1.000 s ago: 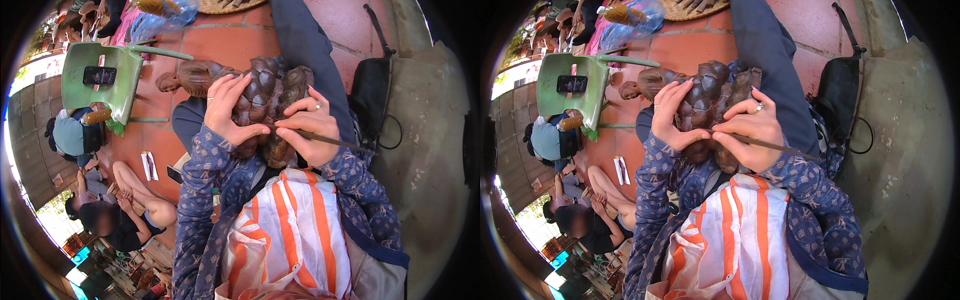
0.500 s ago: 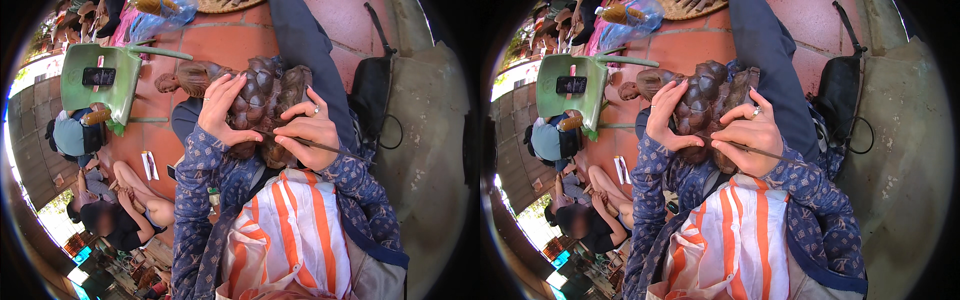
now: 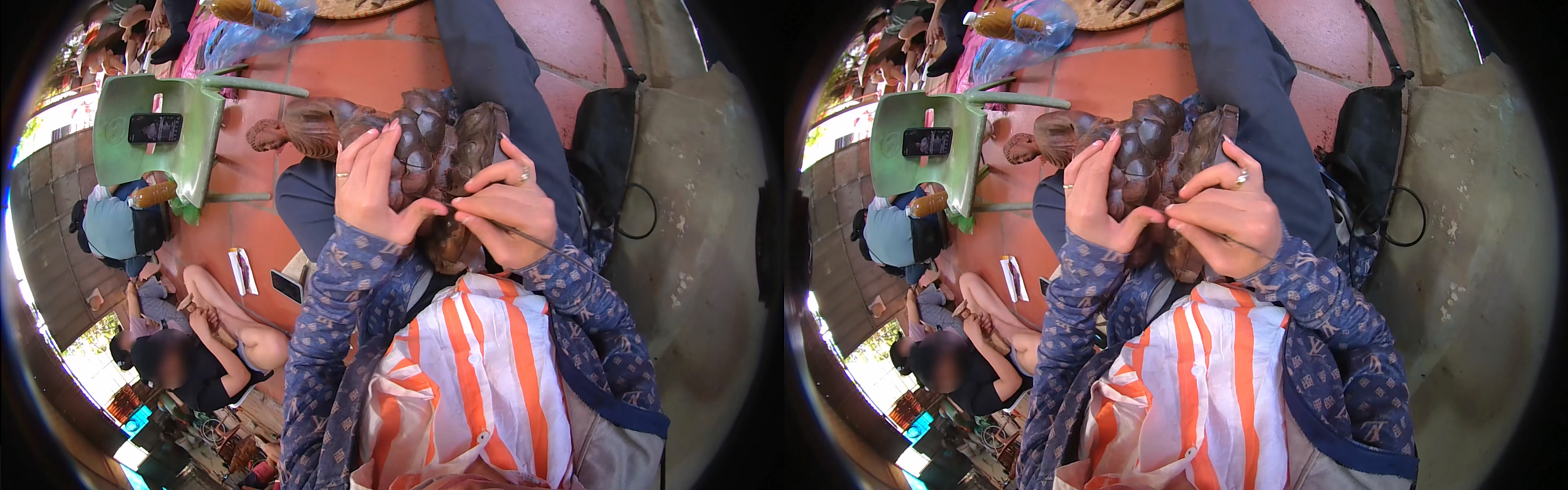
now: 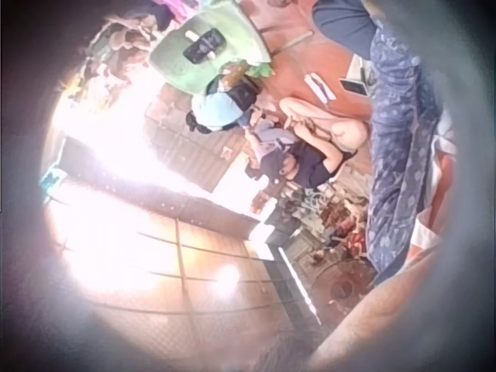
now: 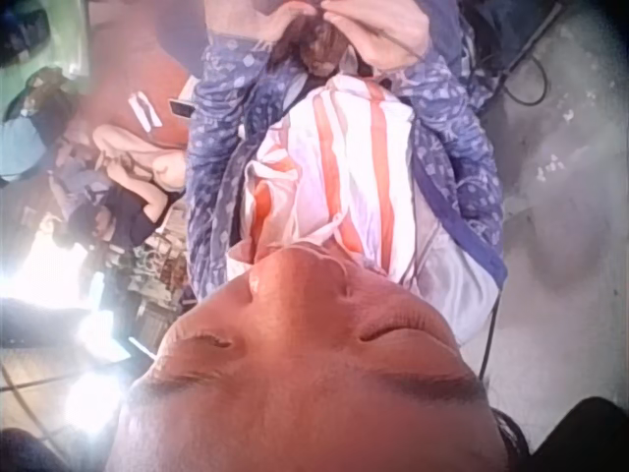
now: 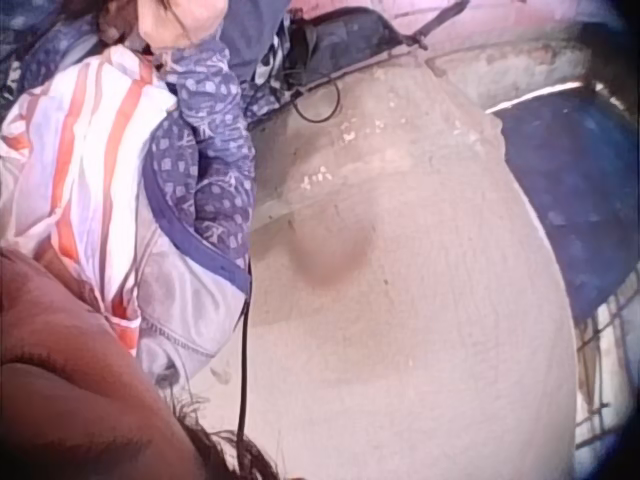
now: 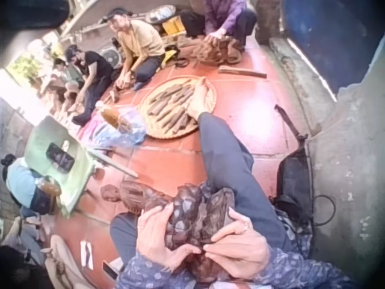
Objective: The person carves a wooden sculpture of a seated figure using a small metal chisel. They hold the sculpture with their left hand and carefully chip away at the surface with the chisel in their right hand, focusing on the head and upper torso.
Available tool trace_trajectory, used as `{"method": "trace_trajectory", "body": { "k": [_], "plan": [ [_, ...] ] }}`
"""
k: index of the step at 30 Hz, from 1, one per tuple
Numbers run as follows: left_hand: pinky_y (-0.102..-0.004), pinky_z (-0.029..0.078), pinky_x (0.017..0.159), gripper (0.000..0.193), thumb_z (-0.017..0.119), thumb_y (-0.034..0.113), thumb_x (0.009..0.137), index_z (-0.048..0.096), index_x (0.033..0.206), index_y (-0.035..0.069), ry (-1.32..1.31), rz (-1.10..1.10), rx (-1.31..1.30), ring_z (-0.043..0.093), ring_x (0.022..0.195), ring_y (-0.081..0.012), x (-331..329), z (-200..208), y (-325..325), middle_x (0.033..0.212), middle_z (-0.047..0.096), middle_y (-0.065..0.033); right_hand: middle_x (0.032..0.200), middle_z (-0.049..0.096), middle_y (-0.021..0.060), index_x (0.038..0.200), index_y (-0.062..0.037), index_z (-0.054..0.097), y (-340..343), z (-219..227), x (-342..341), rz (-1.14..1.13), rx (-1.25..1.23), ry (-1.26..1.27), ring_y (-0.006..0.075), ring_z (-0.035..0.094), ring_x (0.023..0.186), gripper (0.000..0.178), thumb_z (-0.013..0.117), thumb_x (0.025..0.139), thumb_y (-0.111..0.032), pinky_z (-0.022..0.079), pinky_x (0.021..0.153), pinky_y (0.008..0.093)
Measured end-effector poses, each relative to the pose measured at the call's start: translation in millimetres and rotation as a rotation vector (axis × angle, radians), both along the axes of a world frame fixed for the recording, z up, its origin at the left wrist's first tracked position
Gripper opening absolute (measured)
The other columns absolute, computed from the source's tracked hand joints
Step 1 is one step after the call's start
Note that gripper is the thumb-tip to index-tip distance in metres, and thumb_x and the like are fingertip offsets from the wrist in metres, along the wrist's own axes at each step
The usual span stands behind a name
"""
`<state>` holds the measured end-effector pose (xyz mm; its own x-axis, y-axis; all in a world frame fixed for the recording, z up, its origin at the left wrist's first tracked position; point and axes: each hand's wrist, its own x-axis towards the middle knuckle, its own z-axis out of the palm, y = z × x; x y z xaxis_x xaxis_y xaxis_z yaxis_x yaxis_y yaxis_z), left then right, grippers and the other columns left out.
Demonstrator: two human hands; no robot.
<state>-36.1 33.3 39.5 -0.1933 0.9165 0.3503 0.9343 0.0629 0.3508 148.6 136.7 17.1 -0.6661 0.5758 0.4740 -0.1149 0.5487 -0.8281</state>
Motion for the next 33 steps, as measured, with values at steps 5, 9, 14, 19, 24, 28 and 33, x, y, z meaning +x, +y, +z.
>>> {"method": "trace_trajectory", "body": {
  "k": [5, 9, 14, 19, 24, 28, 33],
  "plan": [
    [-0.0466, 0.039, 0.098, 0.095, 0.079, 0.061, 0.059, 0.055, 0.126, -0.001, 0.028, 0.087, 0.014, 0.05, 0.109, -0.0362, 9.0, -3.3, 11.1, 0.108, 0.058, -0.0163, 0.073, 0.067, 0.0026, 0.084, -0.0063, 0.074, 7.8, -8.2, 3.4, -0.037, -0.039, 0.03, 0.0189, 0.064, 0.085, 0.015, 0.077, 0.07, -0.002, 0.036, 0.105, 0.0497],
    [-0.048, 0.036, 0.1, 0.087, 0.08, 0.059, 0.058, 0.06, 0.127, 0.01, -0.017, -0.019, -0.065, 0.046, 0.115, -0.0361, 0.6, 8.2, 2.9, 0.118, 0.054, -0.0183, 0.074, 0.068, 0.0001, 0.084, -0.0081, 0.074, 5.5, 5.6, 5.5, 0.062, 0.042, -0.047, 0.018, 0.064, 0.086, 0.013, 0.077, 0.072, -0.007, 0.031, 0.107, 0.0478],
    [-0.0481, 0.037, 0.1, 0.066, 0.083, 0.054, 0.058, 0.07, 0.111, 0.019, -0.022, -0.003, -0.042, 0.046, 0.115, -0.036, 0.3, 2.8, 2.9, 0.116, 0.054, -0.0183, 0.074, 0.068, 0.0011, 0.086, -0.0077, 0.074, 2.7, 2.4, 0.8, -0.001, 0.014, -0.033, 0.0181, 0.064, 0.084, 0.013, 0.076, 0.073, -0.007, 0.033, 0.106, 0.0481],
    [-0.0469, 0.039, 0.096, 0.057, 0.083, 0.054, 0.056, 0.072, 0.099, 0.018, -0.006, 0.104, 0.021, 0.047, 0.112, -0.0362, 12.1, -3.4, 7.3, 0.113, 0.054, -0.0179, 0.079, 0.068, 0.0056, 0.087, -0.005, 0.074, 8.9, -1.7, 2.7, -0.053, -0.048, -0.001, 0.0207, 0.064, 0.086, 0.015, 0.076, 0.072, -0.004, 0.04, 0.101, 0.0481],
    [-0.0479, 0.036, 0.098, 0.057, 0.085, 0.052, 0.052, 0.072, 0.099, 0.022, -0.043, 0.109, -0.086, 0.044, 0.116, -0.0383, 8.8, -0.7, 11.5, 0.116, 0.05, -0.0176, 0.08, 0.068, 0.0053, 0.086, -0.0059, 0.074, 9.7, 0.0, 4.5, -0.032, -0.068, -0.012, 0.021, 0.064, 0.087, 0.014, 0.077, 0.073, -0.005, 0.041, 0.101, 0.048],
    [-0.0503, 0.032, 0.105, 0.064, 0.085, 0.05, 0.054, 0.069, 0.11, 0.023, -0.063, -0.081, -0.157, 0.04, 0.123, -0.0394, -9.5, 11.3, 2.3, 0.12, 0.049, -0.019, 0.076, 0.068, -0.0003, 0.085, -0.0088, 0.075, 3.6, 4.1, 1.5, 0.059, 0.062, -0.056, 0.0167, 0.063, 0.087, 0.011, 0.076, 0.074, -0.008, 0.034, 0.105, 0.0485],
    [-0.0505, 0.031, 0.105, 0.062, 0.084, 0.051, 0.056, 0.069, 0.11, 0.024, -0.024, 0.018, -0.173, 0.04, 0.124, -0.0386, 2.4, 7.7, 8.4, 0.123, 0.049, -0.0196, 0.077, 0.068, 0.0013, 0.085, -0.0081, 0.074, 5.0, 0.2, 1.0, 0.01, 0.001, -0.043, 0.0176, 0.063, 0.087, 0.011, 0.076, 0.074, -0.007, 0.035, 0.105, 0.0488]
  ]
}}
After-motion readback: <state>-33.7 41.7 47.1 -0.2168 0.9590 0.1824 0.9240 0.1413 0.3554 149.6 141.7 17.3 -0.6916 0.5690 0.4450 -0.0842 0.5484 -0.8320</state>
